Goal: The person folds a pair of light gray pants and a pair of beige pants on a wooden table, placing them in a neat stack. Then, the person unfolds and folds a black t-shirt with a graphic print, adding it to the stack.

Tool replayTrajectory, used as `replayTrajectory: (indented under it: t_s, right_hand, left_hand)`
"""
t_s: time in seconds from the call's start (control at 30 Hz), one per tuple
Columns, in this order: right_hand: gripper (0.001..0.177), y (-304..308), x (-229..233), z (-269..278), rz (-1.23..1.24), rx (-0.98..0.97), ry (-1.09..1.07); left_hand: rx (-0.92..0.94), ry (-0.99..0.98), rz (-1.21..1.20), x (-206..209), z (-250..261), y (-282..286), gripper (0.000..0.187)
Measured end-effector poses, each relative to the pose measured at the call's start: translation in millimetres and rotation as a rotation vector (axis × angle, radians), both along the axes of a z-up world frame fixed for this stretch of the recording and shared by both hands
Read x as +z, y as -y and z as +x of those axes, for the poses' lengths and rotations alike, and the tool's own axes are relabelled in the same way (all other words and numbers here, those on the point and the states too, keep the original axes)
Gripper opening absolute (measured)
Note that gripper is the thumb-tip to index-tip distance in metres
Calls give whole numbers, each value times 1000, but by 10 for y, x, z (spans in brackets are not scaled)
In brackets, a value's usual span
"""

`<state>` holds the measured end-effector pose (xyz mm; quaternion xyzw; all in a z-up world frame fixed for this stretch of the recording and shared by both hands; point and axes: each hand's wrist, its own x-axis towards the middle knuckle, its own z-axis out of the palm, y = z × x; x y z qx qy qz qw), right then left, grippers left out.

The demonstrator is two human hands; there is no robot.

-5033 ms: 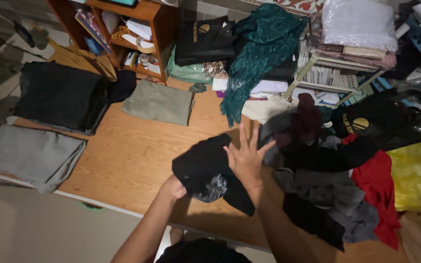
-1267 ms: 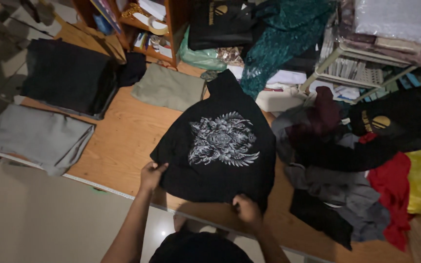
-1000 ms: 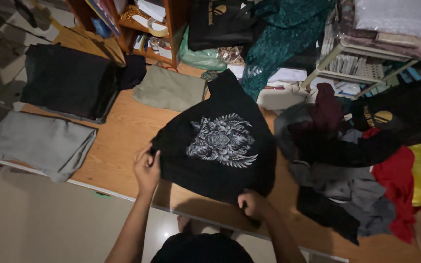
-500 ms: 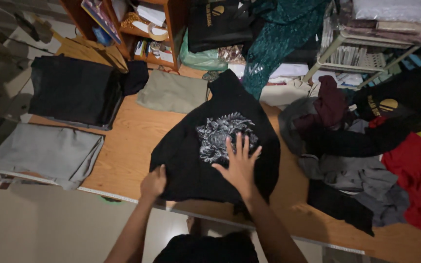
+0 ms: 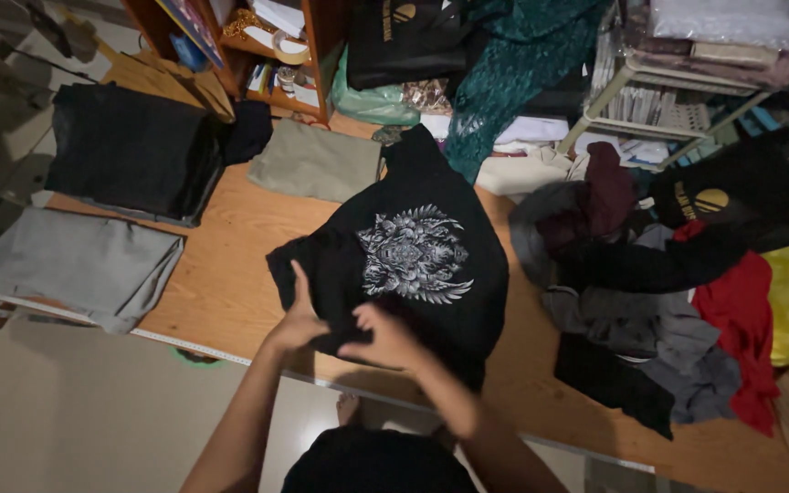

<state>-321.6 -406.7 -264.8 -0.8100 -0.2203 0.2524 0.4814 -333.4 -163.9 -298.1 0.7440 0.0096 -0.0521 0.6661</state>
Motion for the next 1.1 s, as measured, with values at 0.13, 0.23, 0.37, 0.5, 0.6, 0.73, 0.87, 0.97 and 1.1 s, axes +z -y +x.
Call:
replayTrajectory:
  t_s: [0.13, 0.23, 0.37, 0.5, 0.6, 0.73, 0.87, 0.97, 1.1]
  right_hand:
    - [77, -369, -410, -248, -405, 150, 353]
    - [71, -435, -589, -325, -427, 270, 406]
    - [66, -437, -576, -354, -446, 316, 450]
    - [63, -260, -286, -356, -500, 236, 636]
    - [60, -194, 90, -232, -567, -92, 880]
    - [107, -89, 434, 24, -629, -386, 748]
    - [111, 39, 440, 101, -724, -344, 630]
    - [103, 210, 251, 81, -598, -306, 827]
    - [45, 772, -29, -126, -600, -133, 205]
  left_hand:
    - [268, 10, -406, -160, 373, -74, 117]
    - [567, 171, -569, -277, 902, -645, 100]
    - [897, 703, 629, -87, 1244, -1559, 90]
    - [726, 501, 973, 171, 963, -1369, 89]
    - [316, 370, 1283, 447, 379, -340, 116]
    - [-9, -215, 1269, 783, 153, 328, 134]
    - [30, -205, 1260, 683, 162, 412, 135]
    - [187, -207, 1143, 322, 194, 272, 126]
    - [169, -222, 902, -159, 6, -167, 62]
